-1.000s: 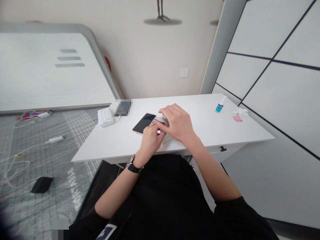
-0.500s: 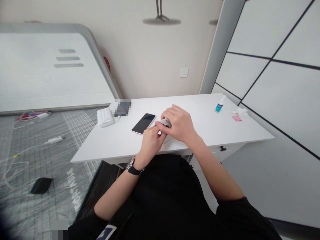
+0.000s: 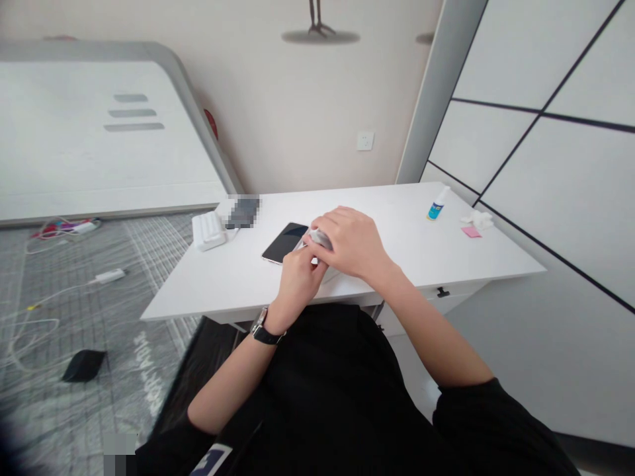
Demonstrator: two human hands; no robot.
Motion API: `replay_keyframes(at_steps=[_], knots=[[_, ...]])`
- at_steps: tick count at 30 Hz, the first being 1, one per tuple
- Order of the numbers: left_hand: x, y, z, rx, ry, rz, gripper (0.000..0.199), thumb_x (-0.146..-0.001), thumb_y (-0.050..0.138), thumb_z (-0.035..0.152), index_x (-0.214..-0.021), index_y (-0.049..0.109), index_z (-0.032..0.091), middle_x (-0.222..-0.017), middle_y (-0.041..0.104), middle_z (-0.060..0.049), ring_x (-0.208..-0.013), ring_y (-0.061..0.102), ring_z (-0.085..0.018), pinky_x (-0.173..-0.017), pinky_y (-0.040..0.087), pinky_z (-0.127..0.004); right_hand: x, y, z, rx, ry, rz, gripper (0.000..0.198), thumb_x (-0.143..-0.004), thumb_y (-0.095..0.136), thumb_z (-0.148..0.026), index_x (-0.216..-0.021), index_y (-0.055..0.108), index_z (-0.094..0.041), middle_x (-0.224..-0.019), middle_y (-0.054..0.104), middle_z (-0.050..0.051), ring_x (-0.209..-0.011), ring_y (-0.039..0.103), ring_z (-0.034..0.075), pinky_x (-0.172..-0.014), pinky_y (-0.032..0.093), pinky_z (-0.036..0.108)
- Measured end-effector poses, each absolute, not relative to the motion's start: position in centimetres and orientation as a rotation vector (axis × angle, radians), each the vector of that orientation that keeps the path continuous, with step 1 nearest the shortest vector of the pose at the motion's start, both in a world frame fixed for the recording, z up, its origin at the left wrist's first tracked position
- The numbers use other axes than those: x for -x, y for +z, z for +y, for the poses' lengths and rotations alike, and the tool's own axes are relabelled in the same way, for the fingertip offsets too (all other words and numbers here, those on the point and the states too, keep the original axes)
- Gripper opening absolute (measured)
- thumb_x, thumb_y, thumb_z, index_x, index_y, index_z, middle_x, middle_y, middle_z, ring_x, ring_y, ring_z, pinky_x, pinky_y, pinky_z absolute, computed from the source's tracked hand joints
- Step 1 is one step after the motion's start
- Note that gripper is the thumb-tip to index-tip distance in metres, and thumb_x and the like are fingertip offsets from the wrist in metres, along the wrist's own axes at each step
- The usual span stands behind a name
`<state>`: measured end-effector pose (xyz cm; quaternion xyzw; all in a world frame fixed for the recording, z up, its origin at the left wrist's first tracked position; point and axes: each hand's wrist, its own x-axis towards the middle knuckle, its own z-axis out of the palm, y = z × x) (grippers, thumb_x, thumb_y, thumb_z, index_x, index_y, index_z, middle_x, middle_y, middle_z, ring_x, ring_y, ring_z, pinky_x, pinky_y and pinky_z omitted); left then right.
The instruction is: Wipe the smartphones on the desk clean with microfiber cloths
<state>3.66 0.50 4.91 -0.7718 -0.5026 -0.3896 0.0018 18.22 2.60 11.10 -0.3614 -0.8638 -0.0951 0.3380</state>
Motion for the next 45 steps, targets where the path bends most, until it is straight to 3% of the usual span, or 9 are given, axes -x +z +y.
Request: replay_keyframes(at_steps=[7,12,17,22,26,30,36,40,45], knots=[[-4.0,5.1,0.0,2.439,-1.102,-1.571,0.013,-0.095,0.058,0.021,-0.086,0.067,0.017,-0.077,0.072,-0.007,-0.064,0.067,-0.02,-0.058,0.039,-0.028,-18.6,11.1,2.1,0.794,-0.225,-2.295,0.019,-0.092,0.054,-0.02,-0.101,0.07,-0.021,-0.106,0.077,0.005,-0.105,0.068,0.024,-0.113,0.039,0.044],[-4.0,4.9,0.0,2.411,-1.114,-1.588,0.021,-0.1,0.052,0.026,-0.089,0.067,0.016,-0.076,0.071,-0.007,-0.065,0.067,-0.02,-0.06,0.042,-0.028,-18.7,11.6,2.0,0.995,-0.112,-2.228,0.025,-0.093,0.063,-0.045,-0.09,0.071,-0.022,-0.096,0.077,0.004,-0.09,0.069,0.024,-0.08,0.05,0.037],[-4.1,5.0,-0.2,2.418,-1.006,-1.615,0.016,-0.095,0.056,0.019,-0.085,0.068,0.016,-0.077,0.072,-0.009,-0.069,0.067,-0.022,-0.063,0.045,-0.029,-17.9,11.8,1.2,0.819,-0.242,-2.375,0.036,-0.105,0.042,-0.034,-0.094,0.073,-0.019,-0.1,0.077,0.007,-0.097,0.068,0.024,-0.099,0.045,0.041],[-4.3,5.4,-0.5,2.427,-1.052,-1.636,0.024,-0.101,0.057,0.032,-0.086,0.067,0.017,-0.076,0.072,-0.007,-0.066,0.067,-0.019,-0.063,0.043,-0.028,-18.7,11.8,1.8,1.038,-0.077,-2.238,0.05,-0.107,0.028,-0.028,-0.1,0.076,-0.019,-0.099,0.079,0.005,-0.096,0.071,0.022,-0.084,0.05,0.036],[-4.3,5.3,-0.4,2.458,-0.861,-1.663,0.015,-0.097,0.055,0.018,-0.094,0.069,0.014,-0.084,0.074,-0.01,-0.072,0.069,-0.022,-0.062,0.044,-0.028,-18.4,10.8,1.3,0.853,-0.159,-2.336,0.046,-0.106,0.032,-0.027,-0.102,0.077,-0.017,-0.105,0.079,0.006,-0.101,0.071,0.023,-0.098,0.048,0.04],[-4.0,5.0,-0.4,2.476,-0.881,-1.61,0.018,-0.099,0.052,0.02,-0.103,0.069,0.017,-0.092,0.075,-0.008,-0.079,0.071,-0.021,-0.063,0.044,-0.027,-18.3,9.7,1.3,0.934,-0.152,-2.28,0.049,-0.107,0.03,-0.033,-0.104,0.077,-0.018,-0.102,0.08,0.005,-0.096,0.072,0.021,-0.084,0.052,0.035],[-4.1,5.2,-0.5,2.493,-0.812,-1.653,0.017,-0.094,0.055,0.017,-0.083,0.067,0.017,-0.074,0.071,-0.009,-0.071,0.069,-0.024,-0.062,0.042,-0.031,-18.0,9.4,1.9,0.793,-0.262,-2.26,0.049,-0.106,0.034,-0.04,-0.097,0.077,-0.02,-0.096,0.079,0.006,-0.091,0.072,0.023,-0.088,0.05,0.039],[-3.9,5.6,-0.7,2.488,-1.042,-1.634,0.017,-0.102,0.055,0.03,-0.095,0.067,0.019,-0.081,0.074,-0.006,-0.074,0.071,-0.022,-0.063,0.042,-0.029,-19.2,8.9,2.8,0.864,-0.01,-2.073,0.058,-0.108,0.027,-0.047,-0.091,0.076,-0.02,-0.09,0.078,0.006,-0.085,0.072,0.021,-0.075,0.051,0.035],[-4.3,4.5,0.0,2.521,-1.697,-1.737,0.032,-0.101,0.061,0.039,-0.127,0.048,0.023,-0.097,0.075,-0.003,-0.082,0.073,-0.018,-0.071,0.05,-0.024,-18.3,7.5,2.6,0.705,0.525,-1.577,0.056,-0.11,0.021,-0.048,-0.103,0.071,-0.022,-0.101,0.078,0.006,-0.096,0.073,0.02,-0.088,0.057,0.035]])
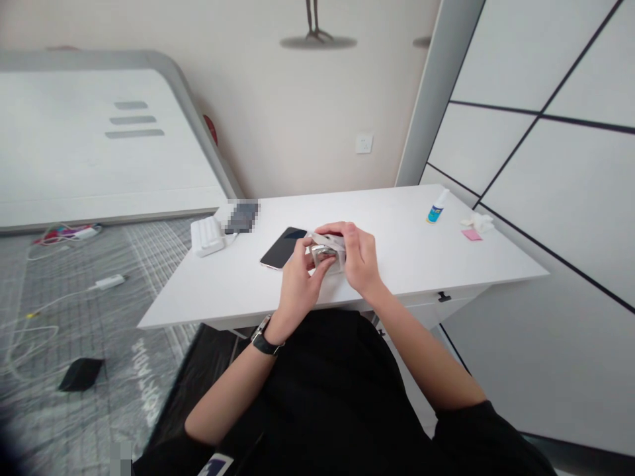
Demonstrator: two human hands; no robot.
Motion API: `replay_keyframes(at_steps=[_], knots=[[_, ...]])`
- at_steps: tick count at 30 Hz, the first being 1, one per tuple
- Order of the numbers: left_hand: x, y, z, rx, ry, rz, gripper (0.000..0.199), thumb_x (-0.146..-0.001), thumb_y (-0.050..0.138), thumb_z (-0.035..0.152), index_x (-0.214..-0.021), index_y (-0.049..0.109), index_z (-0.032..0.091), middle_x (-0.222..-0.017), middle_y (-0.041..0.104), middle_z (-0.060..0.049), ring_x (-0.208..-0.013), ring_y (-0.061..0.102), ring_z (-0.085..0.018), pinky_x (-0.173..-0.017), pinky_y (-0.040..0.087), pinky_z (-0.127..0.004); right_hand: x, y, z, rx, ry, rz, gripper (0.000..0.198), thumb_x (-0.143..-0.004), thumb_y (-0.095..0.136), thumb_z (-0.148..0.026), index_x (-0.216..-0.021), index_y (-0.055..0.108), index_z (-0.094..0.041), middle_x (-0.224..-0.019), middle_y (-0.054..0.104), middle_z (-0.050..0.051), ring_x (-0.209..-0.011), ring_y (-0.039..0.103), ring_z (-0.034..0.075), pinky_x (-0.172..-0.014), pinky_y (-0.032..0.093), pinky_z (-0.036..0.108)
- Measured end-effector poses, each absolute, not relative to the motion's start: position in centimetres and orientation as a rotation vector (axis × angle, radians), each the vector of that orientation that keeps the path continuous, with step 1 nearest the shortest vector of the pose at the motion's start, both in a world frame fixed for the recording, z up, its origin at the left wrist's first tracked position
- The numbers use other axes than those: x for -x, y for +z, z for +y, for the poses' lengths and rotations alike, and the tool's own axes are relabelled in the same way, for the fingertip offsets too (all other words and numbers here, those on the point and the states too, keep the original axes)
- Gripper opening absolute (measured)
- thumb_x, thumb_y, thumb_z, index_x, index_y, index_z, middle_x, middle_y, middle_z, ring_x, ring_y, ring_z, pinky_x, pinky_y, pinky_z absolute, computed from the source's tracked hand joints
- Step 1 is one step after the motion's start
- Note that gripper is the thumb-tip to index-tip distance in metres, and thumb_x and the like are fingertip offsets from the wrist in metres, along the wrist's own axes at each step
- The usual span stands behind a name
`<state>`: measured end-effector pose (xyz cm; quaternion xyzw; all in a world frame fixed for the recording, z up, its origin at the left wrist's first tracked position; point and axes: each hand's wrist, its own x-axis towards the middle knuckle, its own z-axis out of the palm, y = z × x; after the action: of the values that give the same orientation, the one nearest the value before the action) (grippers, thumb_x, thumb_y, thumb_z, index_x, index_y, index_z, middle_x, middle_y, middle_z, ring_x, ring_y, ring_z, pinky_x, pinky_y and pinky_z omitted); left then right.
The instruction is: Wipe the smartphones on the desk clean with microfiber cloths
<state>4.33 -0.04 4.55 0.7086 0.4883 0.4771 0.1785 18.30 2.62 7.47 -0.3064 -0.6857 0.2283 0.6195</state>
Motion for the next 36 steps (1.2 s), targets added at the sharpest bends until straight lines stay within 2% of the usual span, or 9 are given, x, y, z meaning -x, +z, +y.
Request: replay_keyframes(at_steps=[3,6,11,13,20,25,29,33,36], knots=[[-4.9,3.4,0.8,-1.781,1.508,1.263,0.035,-0.105,0.051,0.041,-0.132,0.038,0.022,-0.113,0.071,-0.008,-0.097,0.072,-0.016,-0.082,0.055,-0.025,-17.0,6.4,2.4,0.61,0.713,-1.522,0.047,-0.11,0.023,-0.045,-0.134,0.056,-0.024,-0.128,0.071,0.009,-0.12,0.068,0.021,-0.105,0.053,0.04],[-5.2,2.8,1.4,-1.588,1.623,1.215,0.033,-0.108,0.042,0.041,-0.135,0.039,0.022,-0.135,0.062,-0.013,-0.122,0.064,-0.018,-0.1,0.052,-0.031,-15.9,5.1,2.1,0.611,0.864,-1.631,0.053,-0.109,0.029,-0.049,-0.155,0.035,-0.025,-0.158,0.049,0.012,-0.145,0.048,0.022,-0.12,0.041,0.043],[-5.5,2.9,1.2,-1.055,1.539,0.895,0.048,-0.107,0.038,0.05,-0.151,0.043,0.032,-0.158,0.047,-0.006,-0.149,0.042,-0.023,-0.121,0.037,-0.037,-14.9,2.7,0.5,0.799,0.735,-1.923,0.076,-0.107,0.026,-0.059,-0.166,-0.006,-0.025,-0.174,0.0,0.008,-0.161,0.004,0.023,-0.131,0.008,0.05],[-5.8,3.2,1.0,-0.849,1.45,0.738,0.05,-0.106,0.033,0.055,-0.148,0.051,0.034,-0.16,0.046,0.0,-0.153,0.036,-0.023,-0.124,0.034,-0.038,-15.0,1.9,0.5,0.857,0.578,-2.053,0.082,-0.105,0.026,-0.063,-0.165,-0.012,-0.021,-0.174,-0.006,0.009,-0.16,-0.004,0.025,-0.13,0.0,0.054],[-6.8,2.9,0.9,-0.578,1.319,0.503,0.062,-0.105,0.026,0.062,-0.148,0.055,0.028,-0.16,0.046,0.001,-0.153,0.036,-0.025,-0.126,0.034,-0.044,-15.6,1.5,3.4,1.132,0.328,-2.135,0.069,-0.108,0.012,-0.048,-0.165,0.001,-0.011,-0.173,0.0,0.014,-0.16,-0.003,0.026,-0.129,0.004,0.058],[-6.7,1.4,0.7,-0.391,1.539,0.594,0.061,-0.106,0.011,0.022,-0.152,0.049,0.031,-0.17,0.02,0.013,-0.157,0.021,-0.009,-0.122,0.034,-0.025,-15.5,2.1,-0.4,0.908,0.269,-2.472,0.065,-0.108,0.025,-0.039,-0.165,0.014,-0.012,-0.173,0.013,0.008,-0.16,0.011,0.024,-0.132,0.013,0.044],[-6.4,1.4,1.1,-0.334,1.341,0.558,0.067,-0.105,0.013,0.04,-0.124,0.073,0.015,-0.145,0.061,-0.011,-0.144,0.049,-0.015,-0.107,0.05,-0.028,-17.0,2.1,0.2,0.982,0.331,-2.544,0.068,-0.108,0.022,-0.047,-0.165,0.014,-0.011,-0.172,0.014,0.01,-0.16,0.014,0.025,-0.131,0.018,0.048],[-5.9,2.2,1.8,-0.306,1.267,0.399,0.052,-0.106,0.034,0.049,-0.133,0.068,0.021,-0.141,0.065,-0.005,-0.141,0.054,-0.021,-0.121,0.04,-0.039,-16.3,2.2,4.2,1.296,0.279,-2.42,0.074,-0.106,0.022,-0.047,-0.161,0.02,0.002,-0.17,0.016,0.019,-0.159,0.015,0.03,-0.13,0.017,0.053],[-5.6,2.3,1.7,-0.235,1.304,0.347,0.05,-0.107,0.032,0.047,-0.145,0.057,0.026,-0.149,0.059,-0.001,-0.147,0.047,-0.022,-0.126,0.033,-0.042,-14.6,2.2,4.0,1.221,0.206,-2.439,0.068,-0.105,0.022,-0.037,-0.16,0.022,0.004,-0.17,0.017,0.019,-0.16,0.011,0.03,-0.13,0.015,0.052]])
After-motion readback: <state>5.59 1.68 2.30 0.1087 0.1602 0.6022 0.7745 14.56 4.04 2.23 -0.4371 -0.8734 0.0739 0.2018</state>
